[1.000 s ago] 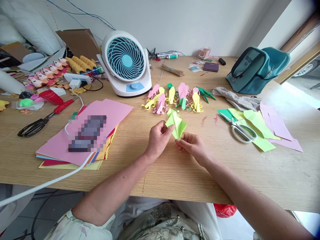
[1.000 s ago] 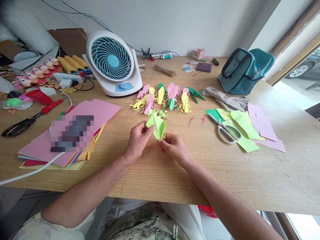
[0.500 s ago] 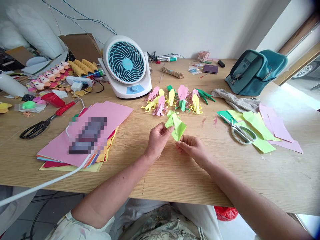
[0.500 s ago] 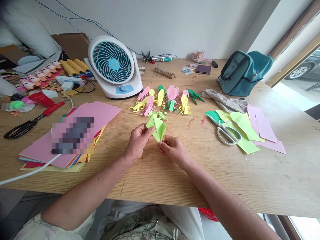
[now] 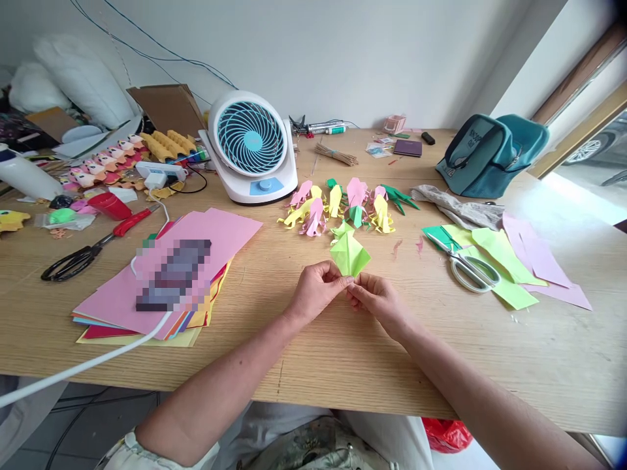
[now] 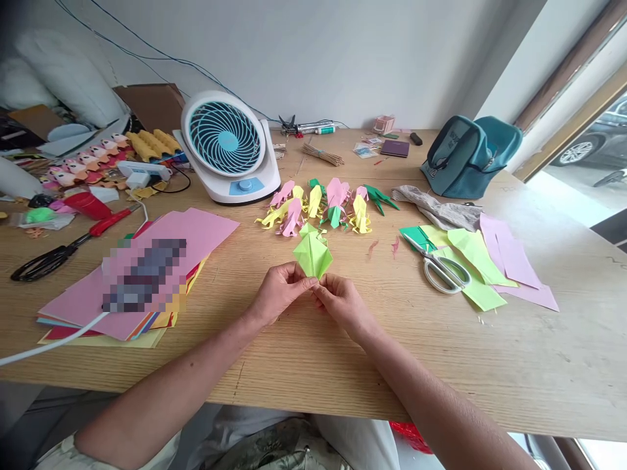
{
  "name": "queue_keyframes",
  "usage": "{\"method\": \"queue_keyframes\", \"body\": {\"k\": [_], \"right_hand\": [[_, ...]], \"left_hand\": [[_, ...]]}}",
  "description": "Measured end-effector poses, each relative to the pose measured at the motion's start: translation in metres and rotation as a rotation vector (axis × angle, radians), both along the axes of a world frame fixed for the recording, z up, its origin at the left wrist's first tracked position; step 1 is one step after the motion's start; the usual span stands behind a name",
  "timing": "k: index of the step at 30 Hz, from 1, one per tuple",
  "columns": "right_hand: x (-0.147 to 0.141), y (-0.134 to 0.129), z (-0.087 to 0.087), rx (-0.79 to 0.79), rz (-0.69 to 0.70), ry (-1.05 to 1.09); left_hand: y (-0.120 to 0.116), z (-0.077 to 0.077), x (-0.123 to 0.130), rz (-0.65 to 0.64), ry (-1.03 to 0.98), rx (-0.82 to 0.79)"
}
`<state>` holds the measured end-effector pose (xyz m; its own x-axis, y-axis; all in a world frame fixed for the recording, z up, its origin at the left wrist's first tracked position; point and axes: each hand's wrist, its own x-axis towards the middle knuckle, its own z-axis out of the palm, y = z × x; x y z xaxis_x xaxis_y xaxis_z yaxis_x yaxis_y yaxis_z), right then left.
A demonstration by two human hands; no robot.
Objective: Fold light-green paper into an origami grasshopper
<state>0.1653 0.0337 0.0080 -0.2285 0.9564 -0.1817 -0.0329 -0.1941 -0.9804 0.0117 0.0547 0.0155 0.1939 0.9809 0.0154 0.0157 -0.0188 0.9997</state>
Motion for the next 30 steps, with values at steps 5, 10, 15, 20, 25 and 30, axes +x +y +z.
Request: {"method": "queue_keyframes", "body": {"k": [5, 10, 15, 20, 25, 30], "right_hand": [[-0.001, 0.0, -0.004, 0.046, 0.032, -0.047], [-0.001, -0.001, -0.006, 0.061, 0.048, -0.108], [-0.003, -0.002, -0.005, 0.072, 0.044, -0.097], [-0.002, -0.003, 0.0, 0.03, 0.039, -0.051], [-0.002, -0.002, 0.0, 0.035, 0.033, -0.03], [-0.001, -0.001, -0.005, 0.045, 0.017, -0.047]], "left_hand": [[0.007, -0.002, -0.003, 0.086, -0.063, 0.028], [0.012, 0.002, -0.012, 0.133, -0.065, 0.04], [0.014, 0.006, -0.017, 0.115, -0.098, 0.048], [0.013, 0.005, -0.016, 0.125, -0.08, 0.097], [0.01, 0.008, -0.016, 0.086, -0.075, 0.118], [0.008, 0.009, -0.015, 0.047, -0.09, 0.126]]}}
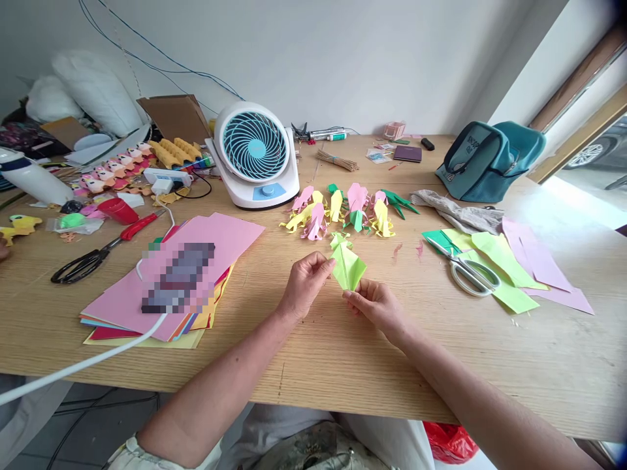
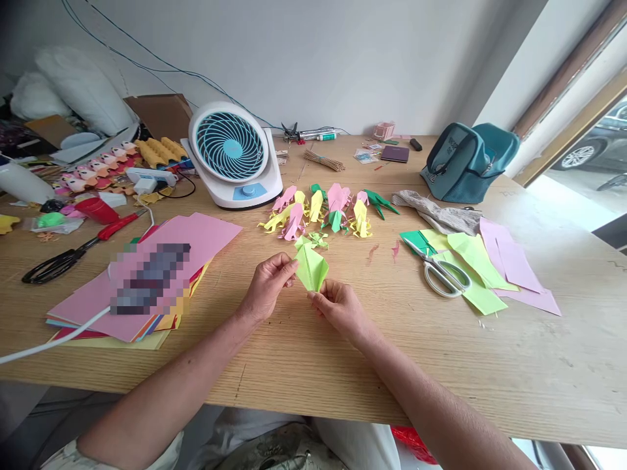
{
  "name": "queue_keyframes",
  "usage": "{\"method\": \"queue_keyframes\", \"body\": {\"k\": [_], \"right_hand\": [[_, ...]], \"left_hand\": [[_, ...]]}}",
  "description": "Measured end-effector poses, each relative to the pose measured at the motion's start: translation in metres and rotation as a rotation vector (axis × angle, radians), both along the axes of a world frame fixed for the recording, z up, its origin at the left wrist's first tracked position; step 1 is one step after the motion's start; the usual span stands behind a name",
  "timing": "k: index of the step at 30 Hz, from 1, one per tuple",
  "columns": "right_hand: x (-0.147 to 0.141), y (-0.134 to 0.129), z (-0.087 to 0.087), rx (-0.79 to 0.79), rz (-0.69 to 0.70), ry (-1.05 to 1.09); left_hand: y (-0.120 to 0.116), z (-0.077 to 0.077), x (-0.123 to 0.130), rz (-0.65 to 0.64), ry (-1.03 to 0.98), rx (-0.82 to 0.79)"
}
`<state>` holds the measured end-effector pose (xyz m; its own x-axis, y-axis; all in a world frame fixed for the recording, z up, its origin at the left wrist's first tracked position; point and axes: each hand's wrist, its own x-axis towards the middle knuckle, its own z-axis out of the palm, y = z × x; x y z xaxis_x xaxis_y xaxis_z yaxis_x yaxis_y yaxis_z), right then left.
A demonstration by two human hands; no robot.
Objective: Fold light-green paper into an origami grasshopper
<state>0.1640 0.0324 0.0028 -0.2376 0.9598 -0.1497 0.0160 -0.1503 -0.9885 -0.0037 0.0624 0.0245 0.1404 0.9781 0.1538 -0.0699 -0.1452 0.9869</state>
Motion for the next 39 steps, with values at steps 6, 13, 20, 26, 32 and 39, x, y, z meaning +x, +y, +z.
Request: {"method": "queue_keyframes", "body": {"k": [6, 13, 20, 26, 32, 39], "right_hand": [[0.0, 0.0, -0.006, 0.032, -0.022, -0.008], [-0.002, 0.0, -0.005, 0.075, -0.028, -0.084], [0.01, -0.002, 0.016, 0.14, 0.058, 0.037], [0.014, 0.0, 0.023, 0.125, -0.115, 0.102], [0.009, 0.001, 0.019, 0.094, -0.159, 0.086], [0.008, 0.001, 0.011, 0.153, -0.217, 0.027]], "left_hand": [[-0.006, -0.002, 0.008, -0.078, -0.166, -0.23], [-0.005, -0.002, 0.01, -0.148, -0.166, -0.307], [-0.006, 0.001, 0.006, -0.106, -0.081, -0.28], [-0.008, -0.001, 0.008, -0.174, -0.017, -0.261], [-0.009, -0.007, 0.009, -0.22, -0.014, -0.268], [-0.01, -0.013, 0.011, -0.228, 0.103, -0.215]]}}
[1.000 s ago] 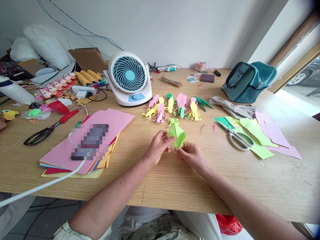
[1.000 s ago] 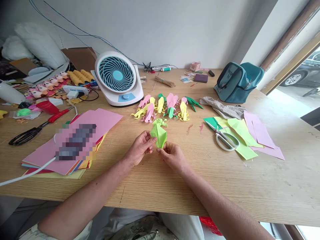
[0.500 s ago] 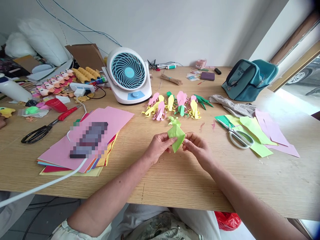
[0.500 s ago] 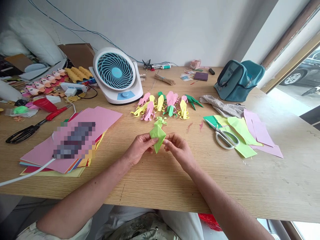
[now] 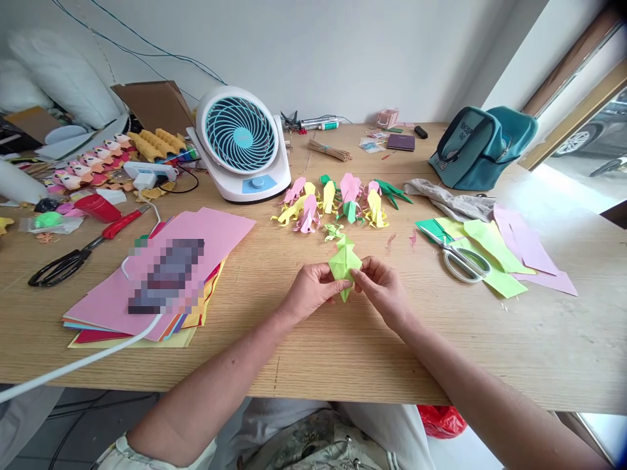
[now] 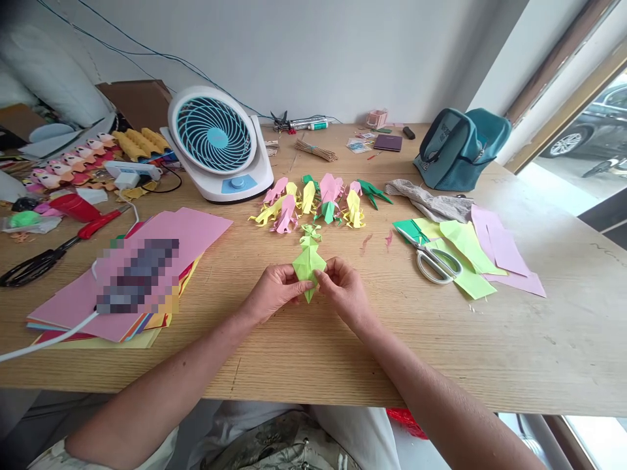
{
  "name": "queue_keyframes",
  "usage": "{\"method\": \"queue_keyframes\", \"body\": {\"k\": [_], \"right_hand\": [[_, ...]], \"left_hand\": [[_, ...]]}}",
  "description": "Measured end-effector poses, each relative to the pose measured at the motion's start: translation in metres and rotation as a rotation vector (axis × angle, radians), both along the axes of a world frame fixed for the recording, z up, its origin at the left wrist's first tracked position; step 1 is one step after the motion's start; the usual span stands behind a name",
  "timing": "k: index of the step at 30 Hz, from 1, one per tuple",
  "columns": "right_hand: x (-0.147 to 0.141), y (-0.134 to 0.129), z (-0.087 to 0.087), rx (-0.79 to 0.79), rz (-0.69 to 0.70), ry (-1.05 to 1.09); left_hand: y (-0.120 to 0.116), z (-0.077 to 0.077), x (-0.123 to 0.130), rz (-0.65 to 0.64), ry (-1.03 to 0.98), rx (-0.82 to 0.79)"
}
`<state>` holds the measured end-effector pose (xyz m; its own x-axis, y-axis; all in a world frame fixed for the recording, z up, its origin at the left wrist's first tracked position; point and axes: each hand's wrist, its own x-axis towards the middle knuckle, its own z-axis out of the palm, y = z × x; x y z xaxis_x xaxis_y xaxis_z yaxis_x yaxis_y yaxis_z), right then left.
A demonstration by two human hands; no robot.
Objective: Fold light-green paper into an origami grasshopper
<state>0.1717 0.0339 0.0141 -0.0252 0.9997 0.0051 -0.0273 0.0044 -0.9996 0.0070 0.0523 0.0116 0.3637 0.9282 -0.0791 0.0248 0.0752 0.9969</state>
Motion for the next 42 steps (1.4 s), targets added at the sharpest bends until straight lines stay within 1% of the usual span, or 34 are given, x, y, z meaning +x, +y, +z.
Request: {"method": "queue_keyframes", "body": {"k": [3, 6, 11, 13, 16, 20, 22, 26, 28, 32, 38, 42], "right_hand": [[-0.001, -0.001, 0.0, 0.011, 0.012, -0.009], [-0.002, -0.001, 0.003, 0.008, 0.062, 0.056], [-0.005, 0.001, 0.004, -0.07, 0.146, 0.194], [-0.006, 0.002, 0.003, -0.073, 0.165, 0.218], [-0.006, 0.002, 0.001, -0.064, 0.155, 0.246], [-0.004, 0.003, -0.001, -0.081, 0.162, 0.286], [-0.002, 0.004, -0.002, -0.079, 0.161, 0.292], [0.002, 0.007, -0.004, -0.057, 0.067, 0.258], [0.003, 0.008, -0.005, -0.065, 0.058, 0.237], [0.003, 0.007, -0.003, -0.089, 0.077, 0.246], [0.005, 0.007, -0.002, -0.097, 0.1, 0.284], [0.003, 0.005, -0.001, -0.079, 0.109, 0.302]], "left_hand": [[0.0, 0.0, 0.002, 0.027, 0.022, 0.005], [-0.001, 0.002, 0.003, 0.042, 0.014, 0.039], [-0.003, 0.006, 0.004, -0.019, 0.019, 0.064], [-0.004, 0.007, 0.004, -0.031, 0.039, 0.073], [-0.005, 0.005, 0.005, -0.041, 0.098, 0.076], [-0.005, 0.003, 0.004, -0.141, 0.125, 0.028], [-0.006, 0.003, 0.004, -0.172, 0.128, 0.016], [-0.008, 0.003, 0.005, -0.144, 0.196, 0.001], [-0.009, 0.002, 0.006, -0.133, 0.21, 0.001], [-0.009, 0.001, 0.006, -0.141, 0.184, 0.04], [-0.009, 0.0, 0.006, -0.19, 0.102, -0.017], [-0.009, 0.001, 0.007, -0.177, 0.048, -0.032]]}}
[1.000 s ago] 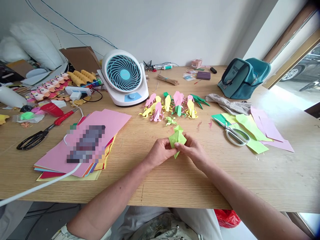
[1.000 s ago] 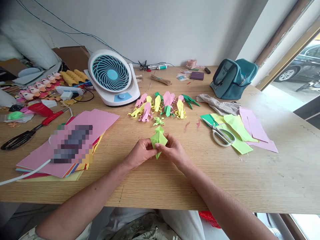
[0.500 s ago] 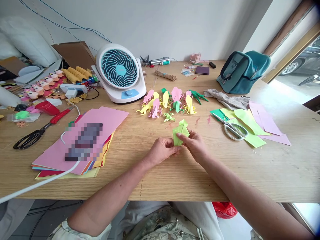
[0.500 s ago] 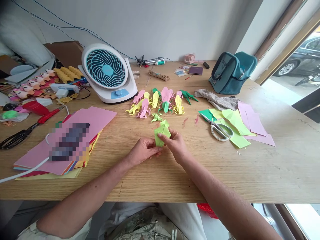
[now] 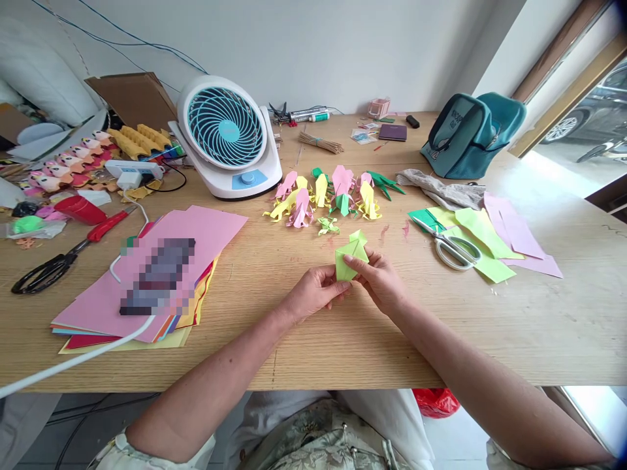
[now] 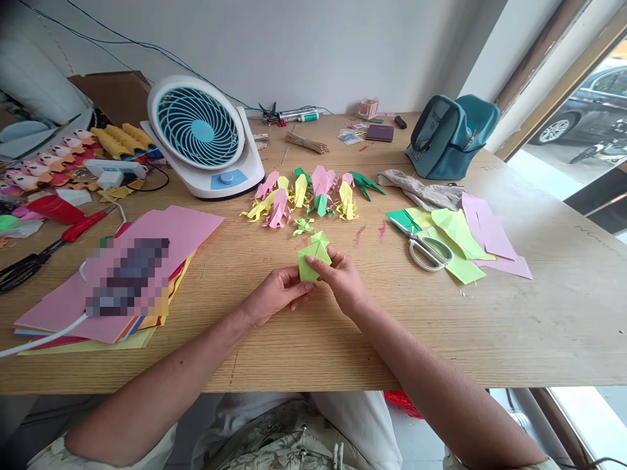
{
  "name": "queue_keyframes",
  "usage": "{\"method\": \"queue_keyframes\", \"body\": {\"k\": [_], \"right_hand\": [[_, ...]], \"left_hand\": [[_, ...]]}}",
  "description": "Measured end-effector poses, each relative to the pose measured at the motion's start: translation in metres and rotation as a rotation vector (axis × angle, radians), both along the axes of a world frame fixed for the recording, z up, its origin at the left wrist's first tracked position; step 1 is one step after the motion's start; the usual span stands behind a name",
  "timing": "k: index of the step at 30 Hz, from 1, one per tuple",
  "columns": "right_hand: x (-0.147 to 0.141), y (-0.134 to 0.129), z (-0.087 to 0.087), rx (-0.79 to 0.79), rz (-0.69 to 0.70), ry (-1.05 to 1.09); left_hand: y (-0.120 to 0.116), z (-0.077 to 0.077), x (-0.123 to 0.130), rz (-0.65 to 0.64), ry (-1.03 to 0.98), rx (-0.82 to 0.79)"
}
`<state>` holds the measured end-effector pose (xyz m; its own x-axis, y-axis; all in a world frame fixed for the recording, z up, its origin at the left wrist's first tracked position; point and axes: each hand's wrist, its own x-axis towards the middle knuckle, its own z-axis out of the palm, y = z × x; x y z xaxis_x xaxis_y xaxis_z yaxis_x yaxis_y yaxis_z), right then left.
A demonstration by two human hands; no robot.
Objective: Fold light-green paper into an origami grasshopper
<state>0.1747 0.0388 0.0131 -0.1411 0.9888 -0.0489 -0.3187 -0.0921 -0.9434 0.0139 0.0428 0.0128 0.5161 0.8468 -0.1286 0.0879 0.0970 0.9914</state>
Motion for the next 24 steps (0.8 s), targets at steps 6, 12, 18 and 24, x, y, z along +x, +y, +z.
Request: {"method": "queue_keyframes", "body": {"k": [6, 12, 18, 24], "right_hand": [[-0.0063, -0.0038, 0.0029, 0.005, 0.056, 0.005], [-0.0053, -0.0026, 0.0025, 0.059, 0.008, -0.044], [-0.0027, -0.0016, 0.0019, 0.046, -0.002, 0.018], [-0.0016, -0.0004, 0.0064, 0.025, -0.111, 0.024]], "left_hand": [[0.0002, -0.0032, -0.0001, 0.044, 0.01, 0.062], [-0.0008, -0.0043, 0.0, 0.065, 0.009, 0.101], [-0.002, -0.0024, 0.001, 0.045, 0.014, 0.055], [-0.0044, -0.0022, 0.0003, 0.06, 0.141, 0.194]]}}
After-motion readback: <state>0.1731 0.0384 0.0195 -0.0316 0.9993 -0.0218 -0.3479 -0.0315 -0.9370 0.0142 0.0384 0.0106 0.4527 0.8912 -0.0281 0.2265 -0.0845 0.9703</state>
